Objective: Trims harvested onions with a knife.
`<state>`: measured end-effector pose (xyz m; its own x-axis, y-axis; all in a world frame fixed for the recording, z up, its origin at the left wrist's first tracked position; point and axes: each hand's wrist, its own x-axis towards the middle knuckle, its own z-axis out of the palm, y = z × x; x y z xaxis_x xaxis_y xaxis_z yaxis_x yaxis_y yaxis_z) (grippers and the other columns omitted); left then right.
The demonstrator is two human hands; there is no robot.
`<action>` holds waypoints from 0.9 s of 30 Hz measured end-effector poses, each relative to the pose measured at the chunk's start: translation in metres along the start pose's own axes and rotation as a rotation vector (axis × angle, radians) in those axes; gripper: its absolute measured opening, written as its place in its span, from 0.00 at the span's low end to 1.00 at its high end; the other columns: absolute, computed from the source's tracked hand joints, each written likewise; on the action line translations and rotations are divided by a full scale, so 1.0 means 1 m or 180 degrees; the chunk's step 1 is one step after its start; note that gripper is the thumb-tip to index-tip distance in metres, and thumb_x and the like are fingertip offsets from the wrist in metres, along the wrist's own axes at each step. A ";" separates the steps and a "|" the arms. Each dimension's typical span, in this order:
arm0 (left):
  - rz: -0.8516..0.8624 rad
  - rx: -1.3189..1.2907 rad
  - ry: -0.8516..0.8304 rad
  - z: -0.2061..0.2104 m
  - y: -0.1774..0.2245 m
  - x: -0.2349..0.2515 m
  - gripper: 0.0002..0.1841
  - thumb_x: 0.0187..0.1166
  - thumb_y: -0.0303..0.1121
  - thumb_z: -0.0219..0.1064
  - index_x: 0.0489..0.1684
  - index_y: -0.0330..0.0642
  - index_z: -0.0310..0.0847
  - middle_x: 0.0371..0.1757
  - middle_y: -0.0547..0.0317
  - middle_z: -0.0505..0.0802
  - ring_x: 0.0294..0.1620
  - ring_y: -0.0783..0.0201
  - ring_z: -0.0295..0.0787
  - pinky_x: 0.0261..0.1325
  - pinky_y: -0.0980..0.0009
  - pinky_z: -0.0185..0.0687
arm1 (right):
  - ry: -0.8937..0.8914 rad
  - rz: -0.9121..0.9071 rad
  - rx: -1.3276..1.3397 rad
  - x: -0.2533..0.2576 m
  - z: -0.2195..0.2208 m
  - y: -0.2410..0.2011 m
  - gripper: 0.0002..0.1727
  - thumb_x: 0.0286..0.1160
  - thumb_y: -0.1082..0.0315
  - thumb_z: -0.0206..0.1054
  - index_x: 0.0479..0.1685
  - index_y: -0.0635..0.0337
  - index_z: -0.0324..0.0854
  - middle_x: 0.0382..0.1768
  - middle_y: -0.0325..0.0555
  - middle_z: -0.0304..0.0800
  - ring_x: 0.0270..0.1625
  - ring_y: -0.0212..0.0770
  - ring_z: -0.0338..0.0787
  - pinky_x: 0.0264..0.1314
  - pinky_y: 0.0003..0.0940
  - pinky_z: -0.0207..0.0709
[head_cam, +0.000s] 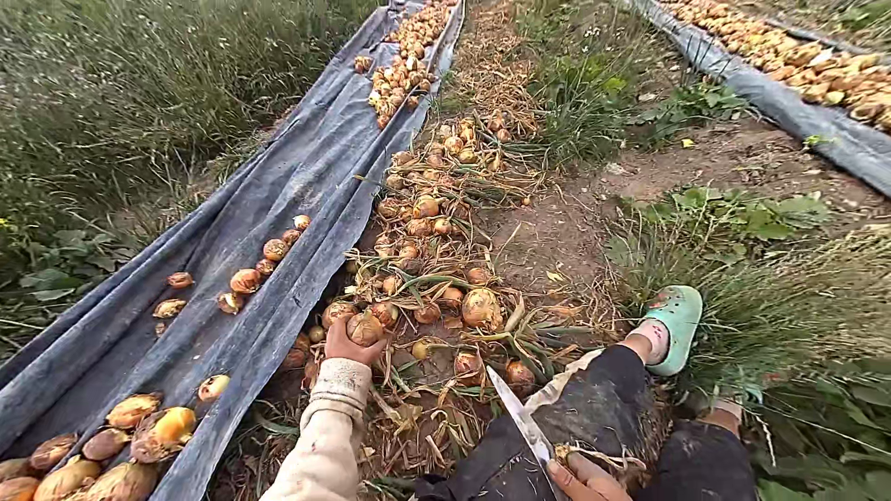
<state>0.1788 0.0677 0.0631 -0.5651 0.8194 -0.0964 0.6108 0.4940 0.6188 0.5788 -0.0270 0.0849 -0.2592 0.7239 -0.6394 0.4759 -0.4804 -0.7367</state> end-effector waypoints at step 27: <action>0.2347 0.0043 -0.0728 0.060 0.114 -0.124 0.43 0.41 0.41 0.91 0.65 0.31 0.85 0.66 0.34 0.89 0.68 0.32 0.84 0.72 0.36 0.75 | -0.0136 -0.0471 0.1366 -0.005 0.028 -0.049 0.23 0.95 0.52 0.44 0.33 0.54 0.74 0.12 0.30 0.69 0.12 0.26 0.69 0.17 0.22 0.65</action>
<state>0.3516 0.0396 0.0988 0.1183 0.9770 0.1774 0.7923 -0.2006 0.5762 0.5337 -0.0213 0.1182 -0.3369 0.7834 -0.5222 0.0421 -0.5415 -0.8396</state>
